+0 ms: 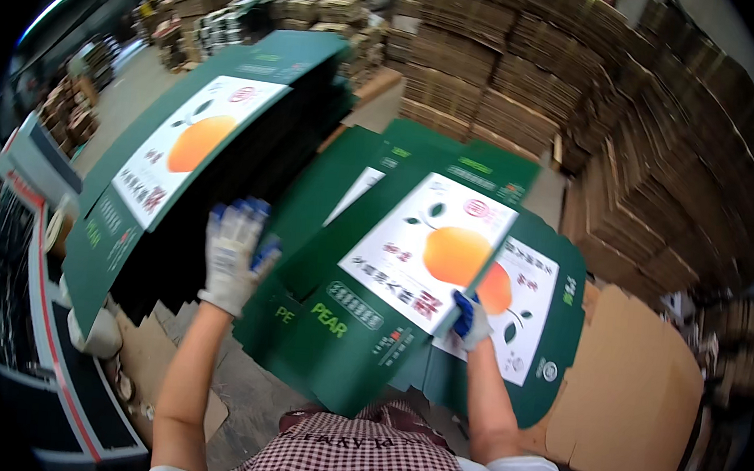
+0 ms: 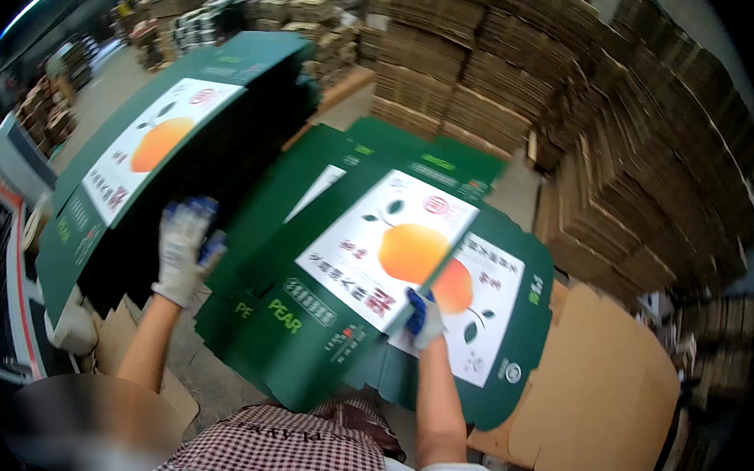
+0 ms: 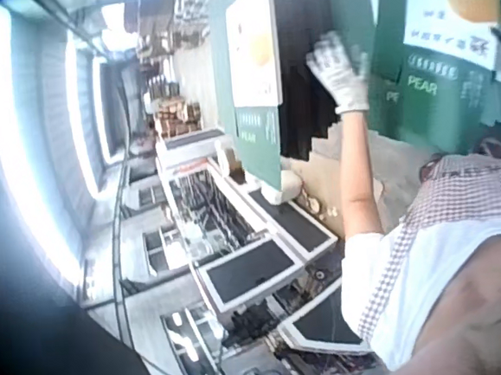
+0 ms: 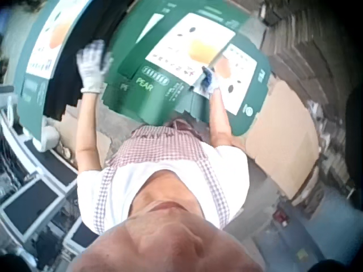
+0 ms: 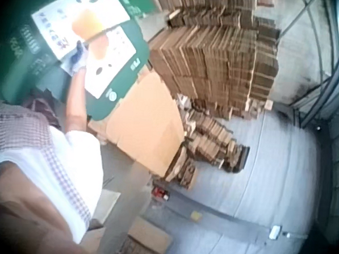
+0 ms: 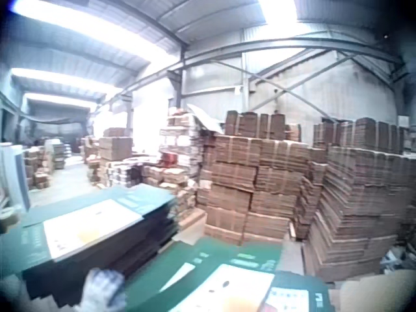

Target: The person assembles flat cardboard boxes by folding and tucking the flaps into place. They repeatedly pick up flat sheets, fold the sides, and secure the flaps to form finished boxes, stacking them on a table.

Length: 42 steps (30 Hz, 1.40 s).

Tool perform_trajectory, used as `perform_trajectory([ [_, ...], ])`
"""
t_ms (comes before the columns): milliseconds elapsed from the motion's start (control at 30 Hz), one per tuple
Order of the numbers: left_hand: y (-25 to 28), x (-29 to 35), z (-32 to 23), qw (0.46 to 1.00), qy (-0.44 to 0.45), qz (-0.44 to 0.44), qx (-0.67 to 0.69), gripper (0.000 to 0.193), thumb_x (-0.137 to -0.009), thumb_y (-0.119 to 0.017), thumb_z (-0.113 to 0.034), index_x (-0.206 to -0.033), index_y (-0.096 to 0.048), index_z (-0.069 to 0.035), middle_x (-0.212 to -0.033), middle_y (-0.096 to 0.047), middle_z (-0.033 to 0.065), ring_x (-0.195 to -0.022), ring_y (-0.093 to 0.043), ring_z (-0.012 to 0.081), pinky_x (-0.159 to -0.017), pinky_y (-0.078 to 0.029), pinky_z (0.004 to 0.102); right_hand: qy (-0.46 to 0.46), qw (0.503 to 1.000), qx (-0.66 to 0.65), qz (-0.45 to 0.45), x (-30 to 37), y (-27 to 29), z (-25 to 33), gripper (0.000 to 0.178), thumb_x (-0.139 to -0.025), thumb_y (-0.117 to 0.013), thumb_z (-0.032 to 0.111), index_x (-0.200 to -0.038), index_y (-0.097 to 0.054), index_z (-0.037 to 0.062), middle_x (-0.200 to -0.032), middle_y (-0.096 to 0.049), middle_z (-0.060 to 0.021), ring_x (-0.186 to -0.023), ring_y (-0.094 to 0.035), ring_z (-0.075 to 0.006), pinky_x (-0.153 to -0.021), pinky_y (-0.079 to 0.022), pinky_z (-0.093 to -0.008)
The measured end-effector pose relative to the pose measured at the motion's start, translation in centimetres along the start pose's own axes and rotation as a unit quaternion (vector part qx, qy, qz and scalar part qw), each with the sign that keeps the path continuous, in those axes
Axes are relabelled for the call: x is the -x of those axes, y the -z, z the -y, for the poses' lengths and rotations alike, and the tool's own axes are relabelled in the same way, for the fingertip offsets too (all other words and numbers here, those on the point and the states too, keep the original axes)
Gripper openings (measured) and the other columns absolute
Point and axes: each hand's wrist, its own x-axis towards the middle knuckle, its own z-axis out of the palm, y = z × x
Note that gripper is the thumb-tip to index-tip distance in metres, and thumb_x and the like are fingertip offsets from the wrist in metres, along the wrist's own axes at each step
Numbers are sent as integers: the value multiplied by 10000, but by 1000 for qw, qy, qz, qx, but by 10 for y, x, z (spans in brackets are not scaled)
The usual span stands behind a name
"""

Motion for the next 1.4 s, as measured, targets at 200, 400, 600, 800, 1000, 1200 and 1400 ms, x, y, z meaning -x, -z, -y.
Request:
perform_trajectory([
  [200,-98,63,-147,899,-128,372,193,864,-657,-630,-494,-1354,-267,-135,-1400,-220,142,-1300,-158,325,-1045,-112,491,-24,969,227,-96,-7,-40,-28,396,-728,-650,285,-985,-547,1,-816,-589,-104,-706,-548,-205,-670,-457,-329],
  [400,-135,112,-181,870,-40,479,110,945,-654,-631,-511,-1386,-162,-140,-1431,-141,138,-1314,-121,332,-1042,-100,506,51,940,316,-119,76,13,-30,484,-742,-630,326,-1156,-515,103,-973,-606,-149,-896,-584,-251,-796,-449,-336],
  [600,-163,127,-176,890,1,454,39,907,-686,-630,-466,-1389,-151,-149,-1437,-125,119,-1303,-158,332,-1044,-129,491,221,771,245,-544,217,175,-24,404,-726,-655,299,-1042,-570,61,-926,-628,-135,-846,-601,-246,-756,-455,-341],
  [800,-193,128,-160,898,19,436,56,818,-707,-636,-410,-1370,-226,-160,-1417,-186,124,-1298,-176,326,-1053,-176,420,93,590,95,-796,297,311,-5,361,-711,-675,291,-942,-618,20,-883,-646,-125,-805,-612,-250,-719,-458,-354],
  [1000,-199,124,-134,891,18,449,63,810,-687,-668,-390,-1346,-278,-128,-1395,-235,128,-1292,-203,305,-1055,-201,382,6,625,-84,-776,288,345,31,406,-703,-693,317,-983,-615,34,-992,-628,-114,-891,-593,-245,-774,-459,-344],
  [1200,-188,115,-159,873,45,480,79,806,-685,-666,-427,-1332,-307,-107,-1392,-241,125,-1291,-206,291,-1056,-203,370,13,582,-54,-811,250,456,-35,428,-700,-698,295,-1026,-551,60,-932,-604,-78,-782,-563,-197,-693,-440,-325],
  [1400,-181,113,-153,880,55,468,60,788,-690,-662,-398,-1332,-311,-106,-1392,-248,118,-1283,-223,289,-1042,-218,374,105,677,-188,-704,233,463,-42,743,-622,-757,145,-1259,-375,127,-1175,-514,-84,-951,-539,-196,-816,-451,-304],
])
